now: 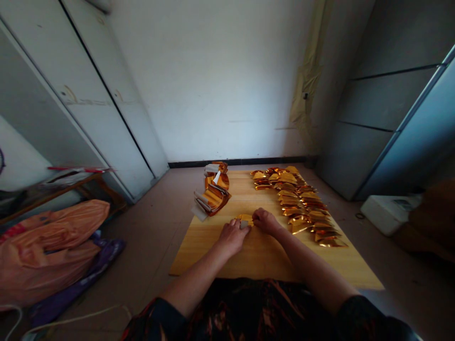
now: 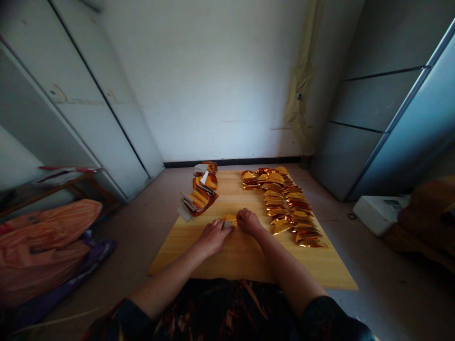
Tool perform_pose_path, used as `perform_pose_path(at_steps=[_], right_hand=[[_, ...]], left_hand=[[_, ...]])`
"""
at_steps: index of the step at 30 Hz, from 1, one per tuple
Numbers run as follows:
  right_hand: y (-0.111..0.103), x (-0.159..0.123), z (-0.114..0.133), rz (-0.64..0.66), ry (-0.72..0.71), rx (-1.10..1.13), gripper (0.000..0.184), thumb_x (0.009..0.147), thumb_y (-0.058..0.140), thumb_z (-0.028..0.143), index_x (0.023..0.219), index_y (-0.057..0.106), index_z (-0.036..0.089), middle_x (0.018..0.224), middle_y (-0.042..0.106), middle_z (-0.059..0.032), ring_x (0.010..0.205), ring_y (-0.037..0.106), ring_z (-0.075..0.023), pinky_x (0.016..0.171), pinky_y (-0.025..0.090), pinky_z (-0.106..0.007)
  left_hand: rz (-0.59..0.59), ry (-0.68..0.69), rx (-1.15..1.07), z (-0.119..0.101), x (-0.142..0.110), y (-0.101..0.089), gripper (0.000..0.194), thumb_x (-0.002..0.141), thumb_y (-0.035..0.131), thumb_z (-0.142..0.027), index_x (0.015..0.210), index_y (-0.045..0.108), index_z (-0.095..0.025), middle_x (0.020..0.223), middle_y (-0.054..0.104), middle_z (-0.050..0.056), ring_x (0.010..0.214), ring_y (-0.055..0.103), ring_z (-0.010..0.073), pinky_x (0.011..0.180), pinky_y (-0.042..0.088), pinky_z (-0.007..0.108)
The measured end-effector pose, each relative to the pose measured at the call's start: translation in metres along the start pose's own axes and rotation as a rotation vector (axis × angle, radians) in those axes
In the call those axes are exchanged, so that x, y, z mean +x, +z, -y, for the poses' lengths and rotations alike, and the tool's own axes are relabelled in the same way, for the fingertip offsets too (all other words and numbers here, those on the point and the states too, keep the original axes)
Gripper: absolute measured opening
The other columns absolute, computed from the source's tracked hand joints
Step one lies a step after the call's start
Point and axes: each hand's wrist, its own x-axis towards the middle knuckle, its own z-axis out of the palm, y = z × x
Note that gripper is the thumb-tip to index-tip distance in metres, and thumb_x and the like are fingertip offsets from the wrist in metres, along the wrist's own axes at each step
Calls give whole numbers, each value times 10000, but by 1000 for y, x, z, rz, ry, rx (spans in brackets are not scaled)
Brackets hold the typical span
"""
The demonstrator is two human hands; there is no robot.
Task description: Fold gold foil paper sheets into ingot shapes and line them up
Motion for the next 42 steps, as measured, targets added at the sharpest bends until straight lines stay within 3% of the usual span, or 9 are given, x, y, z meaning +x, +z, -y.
perform_pose_path(at_steps=[5,11,17,23,27,30,34,42], right_hand=[[3,6,-8,-2,10,106,240,702,524,46,868,651,164,914,648,-48,826,570,-133,721,404,-199],[6,8,-4,-12,75,93,172,707,570,138,851,662,159,895,649,-48,767,565,-134,669,395,-210],[1,11,-9,1,50,112,247,676,557,61,871,674,156,888,661,-43,778,579,-129,685,413,-204],[-3,5,-15,51,-187,-38,269,767,500,76,878,719,184,954,665,-58,907,577,-158,822,414,-242],[-2,-7,-5,64,-262,-163,281,836,476,122,972,716,181,1011,648,-97,944,555,-178,854,401,-263],[-2,-15,5,100,-297,-147,273,855,481,160,980,720,202,990,638,-91,922,558,-179,832,410,-265],[-5,-21,9,154,-373,-66,286,817,509,120,972,726,224,958,638,-64,893,567,-160,816,416,-250],[-1,-20,-10,12,-431,-33,190,846,568,239,942,731,224,942,628,-68,841,559,-158,797,418,-268]], left_hand=[[-5,-11,-9,0,1,2,454,868,410,-179,1287,498,-329,1311,480,108,1164,463,298,901,431,423],[-1,-9,-18,0,1,0,459,864,420,-184,1292,494,-333,1317,478,109,1163,461,301,892,435,423],[-9,-19,-14,-1,0,-1,439,866,422,-194,1265,522,-348,1279,507,89,1145,469,284,898,430,412],[-4,-25,-29,11,5,-6,377,844,461,-193,1158,589,-356,1258,538,59,1115,492,257,891,419,411],[-7,-94,-116,18,13,-9,241,865,466,-317,1045,624,-346,1184,594,5,1092,508,241,881,415,413],[-58,-192,-178,17,20,-6,214,875,457,-352,974,638,-298,1162,619,-3,1080,518,216,879,409,385],[-124,-277,-196,14,25,6,141,815,559,-342,881,633,-242,1290,570,10,1149,487,228,937,360,419],[-105,-189,-328,26,22,10,156,769,626,-354,879,612,-244,1366,515,-4,1214,448,232,1008,284,461]])
